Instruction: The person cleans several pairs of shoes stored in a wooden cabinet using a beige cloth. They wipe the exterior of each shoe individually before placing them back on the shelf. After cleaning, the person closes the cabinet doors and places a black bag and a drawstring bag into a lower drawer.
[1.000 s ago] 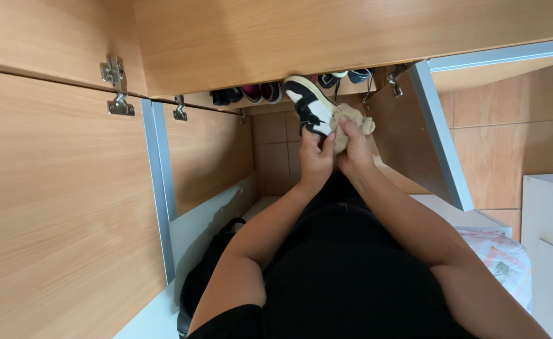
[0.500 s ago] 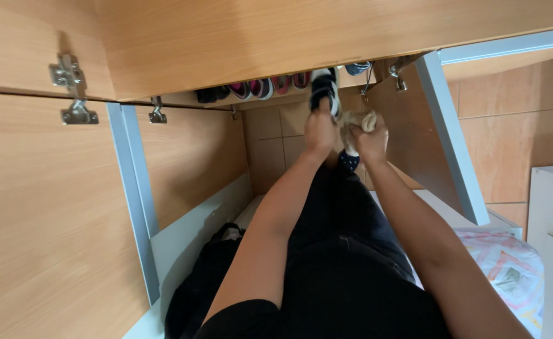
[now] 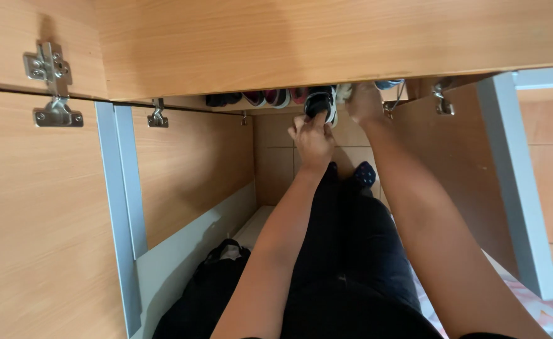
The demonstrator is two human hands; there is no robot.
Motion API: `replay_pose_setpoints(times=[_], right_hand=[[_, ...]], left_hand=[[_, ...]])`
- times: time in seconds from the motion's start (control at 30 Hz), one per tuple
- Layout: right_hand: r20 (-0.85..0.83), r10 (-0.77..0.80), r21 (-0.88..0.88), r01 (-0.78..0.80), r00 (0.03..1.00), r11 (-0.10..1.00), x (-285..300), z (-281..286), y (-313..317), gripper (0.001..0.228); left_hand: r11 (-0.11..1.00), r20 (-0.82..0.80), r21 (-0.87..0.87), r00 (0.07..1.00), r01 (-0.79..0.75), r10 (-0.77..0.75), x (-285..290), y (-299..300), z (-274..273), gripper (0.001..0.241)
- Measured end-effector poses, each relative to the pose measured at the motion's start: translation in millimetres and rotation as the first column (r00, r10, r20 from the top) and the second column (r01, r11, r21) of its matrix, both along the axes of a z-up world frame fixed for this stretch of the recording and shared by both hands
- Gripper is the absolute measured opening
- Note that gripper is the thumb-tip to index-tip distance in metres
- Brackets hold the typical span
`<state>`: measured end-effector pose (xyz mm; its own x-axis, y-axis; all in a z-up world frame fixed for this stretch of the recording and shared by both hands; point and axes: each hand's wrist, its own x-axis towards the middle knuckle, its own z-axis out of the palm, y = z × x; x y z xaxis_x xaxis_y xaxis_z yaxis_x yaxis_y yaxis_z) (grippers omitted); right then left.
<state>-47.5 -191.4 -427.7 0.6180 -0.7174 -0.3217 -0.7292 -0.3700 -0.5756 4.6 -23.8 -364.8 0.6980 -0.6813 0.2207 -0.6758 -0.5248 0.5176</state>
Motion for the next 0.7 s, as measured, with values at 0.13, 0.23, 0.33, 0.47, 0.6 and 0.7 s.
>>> replay_pose_setpoints(times=[0.13, 0.23, 0.33, 0.47, 0.6, 0.7], right_hand=[[-0.061, -0.044, -0.088, 0.038, 0.997, 0.995, -5, -96, -22, 0.021], [-0.064, -0.236, -0.019, 0.235, 0.970, 0.972, -24, -35, -17, 0.029], [0.163, -0.097, -0.534, 0.171, 0.982, 0.828, -54, -18, -20, 0.050], [-0.190, -0.298, -0.286, 0.238, 0.936, 0.928, -73, -41, -35, 0.043], [-0.059, -0.244, -0.315, 0.214, 0.968, 0.925, -68, 3, -20, 0.063], [-0.058, -0.282, -0.215, 0.264, 0.958, 0.940, -71, 24, -11, 0.075]], left_hand=[[0.997, -0.027, -0.075, 1.000, 0.003, -0.005, 5, -4, -10, 0.033], [0.982, -0.040, -0.188, 0.999, 0.027, -0.035, 7, -21, -25, 0.032], [0.964, -0.002, -0.260, 0.998, 0.059, -0.062, 14, -51, -14, 0.032], [0.985, -0.082, -0.153, 0.993, 0.075, -0.088, 3, -100, -57, 0.024], [0.980, -0.192, 0.092, 0.969, 0.176, -0.156, -22, -137, -74, 0.023], [0.947, -0.249, 0.188, 0.946, 0.260, -0.210, -30, -144, -100, 0.031]])
